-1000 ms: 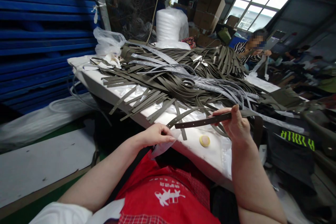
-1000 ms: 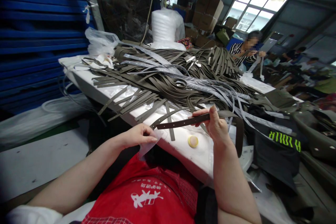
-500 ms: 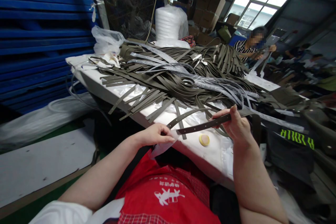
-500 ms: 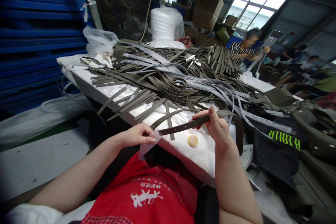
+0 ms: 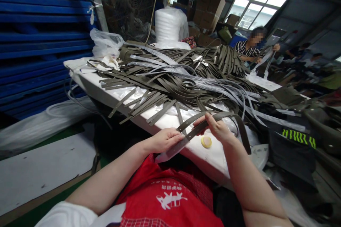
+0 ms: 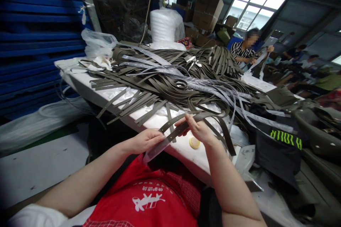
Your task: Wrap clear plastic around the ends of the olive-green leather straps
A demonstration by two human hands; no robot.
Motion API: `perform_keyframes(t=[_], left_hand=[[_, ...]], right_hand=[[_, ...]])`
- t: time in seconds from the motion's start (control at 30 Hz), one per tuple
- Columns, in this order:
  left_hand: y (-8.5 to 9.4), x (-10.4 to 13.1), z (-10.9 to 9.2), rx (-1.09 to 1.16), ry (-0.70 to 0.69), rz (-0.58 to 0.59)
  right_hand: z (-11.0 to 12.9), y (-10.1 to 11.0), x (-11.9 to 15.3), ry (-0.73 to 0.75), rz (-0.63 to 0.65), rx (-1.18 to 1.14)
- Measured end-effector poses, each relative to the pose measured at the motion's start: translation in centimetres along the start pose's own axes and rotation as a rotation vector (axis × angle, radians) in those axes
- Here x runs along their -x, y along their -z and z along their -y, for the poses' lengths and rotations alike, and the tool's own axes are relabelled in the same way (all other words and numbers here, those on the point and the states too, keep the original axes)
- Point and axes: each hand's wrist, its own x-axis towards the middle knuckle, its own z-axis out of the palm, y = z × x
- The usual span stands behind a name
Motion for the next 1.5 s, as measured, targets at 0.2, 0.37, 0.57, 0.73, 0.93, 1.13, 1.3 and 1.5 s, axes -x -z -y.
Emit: perform_keyframes(t=[0.2,0.37,0.57,0.73,0.93,1.13,1.3,1.5], left_hand=[[-1.3,-0.2,-0.7,-0.072,-0.012,-0.153],[-1.8,0.5,-1.1,0.038,-0.039,-0.145],[-2.1,1.7,-0.4,0.293,0.170,-0.339],[-1.8,1.8,-0.2,0.416,0.291,-0.150],[-2.0,1.0,-0.2,0.445,0.235,-0.218],[-2.0,-0.2,-0.2,0.314,0.148,-0.251],[-1.6,-0.4,0.1,-0.029,0.132,-0.484],[-0.9,-0.4,0.7,0.030,0.128,-0.438]], right_hand=[[-1.6,-4.2,-0.4,-0.079,0.031,0.167],[-3.0,-5.5,-0.4,-0.037,-0.045,-0.128],[-3.4,-5.7,0.1,0.024,-0.226,-0.168],[-3.4,-5.4,0.5,0.029,-0.233,-0.108],[-3.6,-5.6,0.9,-0.043,-0.116,0.050],[-4.1,-6.3,0.7,-0.088,-0.170,0.135],[-4.0,-6.9,0.5,-0.133,-0.220,-0.034],[-3.3,-7.6,1.3,-0.060,-0.213,-0.113]])
